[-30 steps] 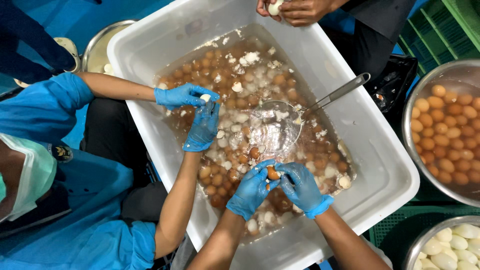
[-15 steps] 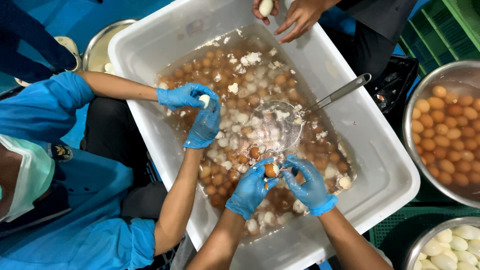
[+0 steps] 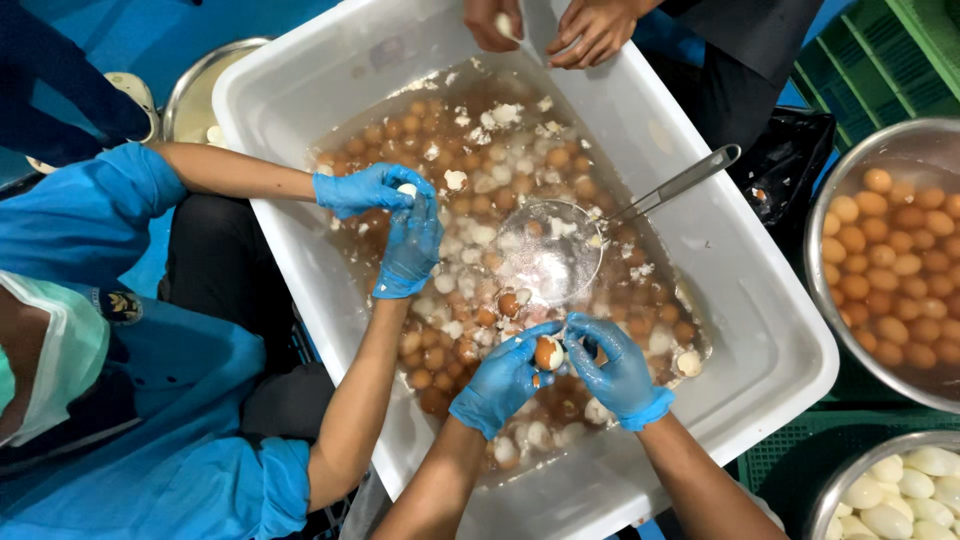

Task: The person peels shells off boiled eggs by hand over a large water-filled basin, dropping shells into the water and placing peeled eggs into a nearby bowl. Other workers around the basin perform the same egg-peeling work alongside the person.

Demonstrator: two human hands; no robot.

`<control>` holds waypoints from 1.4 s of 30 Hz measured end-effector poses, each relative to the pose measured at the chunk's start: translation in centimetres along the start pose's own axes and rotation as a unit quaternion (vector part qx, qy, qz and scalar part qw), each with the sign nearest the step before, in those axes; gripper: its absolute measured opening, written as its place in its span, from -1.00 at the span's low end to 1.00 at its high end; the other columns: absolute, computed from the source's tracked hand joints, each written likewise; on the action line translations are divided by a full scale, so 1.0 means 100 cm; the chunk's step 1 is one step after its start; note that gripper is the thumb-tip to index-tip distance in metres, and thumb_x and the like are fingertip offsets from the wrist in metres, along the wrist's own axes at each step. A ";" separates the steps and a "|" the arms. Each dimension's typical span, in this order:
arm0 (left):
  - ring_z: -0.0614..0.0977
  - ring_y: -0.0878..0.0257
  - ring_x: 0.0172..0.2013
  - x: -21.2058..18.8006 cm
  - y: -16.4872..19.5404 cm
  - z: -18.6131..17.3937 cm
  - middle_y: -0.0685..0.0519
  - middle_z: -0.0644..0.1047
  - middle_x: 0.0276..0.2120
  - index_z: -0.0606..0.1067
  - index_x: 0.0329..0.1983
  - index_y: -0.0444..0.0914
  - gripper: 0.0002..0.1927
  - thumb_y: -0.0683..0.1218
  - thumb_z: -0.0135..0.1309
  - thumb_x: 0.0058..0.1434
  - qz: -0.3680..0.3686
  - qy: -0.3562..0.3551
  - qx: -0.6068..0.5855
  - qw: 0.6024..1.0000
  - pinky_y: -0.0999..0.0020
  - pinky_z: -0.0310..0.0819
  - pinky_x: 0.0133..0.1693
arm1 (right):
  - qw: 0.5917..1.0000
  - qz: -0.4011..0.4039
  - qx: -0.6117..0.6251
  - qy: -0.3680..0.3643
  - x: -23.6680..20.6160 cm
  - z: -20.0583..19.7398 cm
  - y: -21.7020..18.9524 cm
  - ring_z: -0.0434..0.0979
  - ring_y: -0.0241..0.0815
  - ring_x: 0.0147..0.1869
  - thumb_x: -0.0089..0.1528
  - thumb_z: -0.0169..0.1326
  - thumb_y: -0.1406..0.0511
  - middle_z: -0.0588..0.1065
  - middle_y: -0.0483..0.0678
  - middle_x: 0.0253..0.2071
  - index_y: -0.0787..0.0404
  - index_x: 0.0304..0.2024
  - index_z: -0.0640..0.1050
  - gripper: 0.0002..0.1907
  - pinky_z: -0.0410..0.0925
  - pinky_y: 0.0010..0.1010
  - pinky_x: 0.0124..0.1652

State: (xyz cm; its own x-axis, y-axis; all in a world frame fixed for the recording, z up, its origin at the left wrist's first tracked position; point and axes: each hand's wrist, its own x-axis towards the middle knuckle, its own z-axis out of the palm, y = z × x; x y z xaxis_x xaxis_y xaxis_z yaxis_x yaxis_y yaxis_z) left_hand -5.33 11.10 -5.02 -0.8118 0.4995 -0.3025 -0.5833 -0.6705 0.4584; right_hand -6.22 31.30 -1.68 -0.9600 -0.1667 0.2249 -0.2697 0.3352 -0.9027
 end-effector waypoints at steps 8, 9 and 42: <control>0.64 0.06 -0.06 0.001 0.000 0.003 -0.15 0.56 0.12 0.37 0.30 -0.33 -0.58 -0.02 -0.17 0.49 -0.004 0.006 -0.027 1.000 0.26 0.58 -0.16 | 0.998 0.061 0.013 0.018 0.001 -0.007 0.002 0.59 -0.29 -0.11 0.24 0.22 0.41 0.60 -0.03 -0.07 0.28 0.17 0.52 -0.57 0.47 -0.43 -0.10; 0.64 0.08 -0.04 0.004 0.001 0.003 -0.13 0.55 0.12 0.37 0.30 -0.31 -0.58 -0.01 -0.18 0.49 -0.003 0.039 -0.023 0.999 0.24 0.59 -0.12 | 0.998 0.059 0.029 0.015 0.003 -0.009 -0.002 0.60 -0.29 -0.10 0.24 0.22 0.39 0.60 -0.04 -0.09 0.27 0.18 0.51 -0.56 0.48 -0.43 -0.08; 0.63 0.23 -0.06 0.000 0.000 0.007 0.01 0.57 0.05 0.45 0.28 -0.27 -0.65 -0.09 -0.15 0.51 0.001 0.058 0.155 0.986 0.35 0.60 -0.16 | 0.989 0.115 0.076 -0.056 -0.001 0.000 0.010 0.54 -0.34 -0.05 0.26 0.15 0.40 0.56 -0.05 -0.06 0.27 0.13 0.51 -0.63 0.46 -0.45 -0.06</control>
State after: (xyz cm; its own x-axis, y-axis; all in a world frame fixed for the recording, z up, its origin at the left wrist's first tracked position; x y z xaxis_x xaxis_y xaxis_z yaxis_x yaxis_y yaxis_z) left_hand -5.31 11.51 -4.50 -0.8214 0.4192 -0.3868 -0.5599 -0.4631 0.6871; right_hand -6.37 31.68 -2.59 -0.9779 -0.2075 -0.0265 -0.0234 0.2343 -0.9719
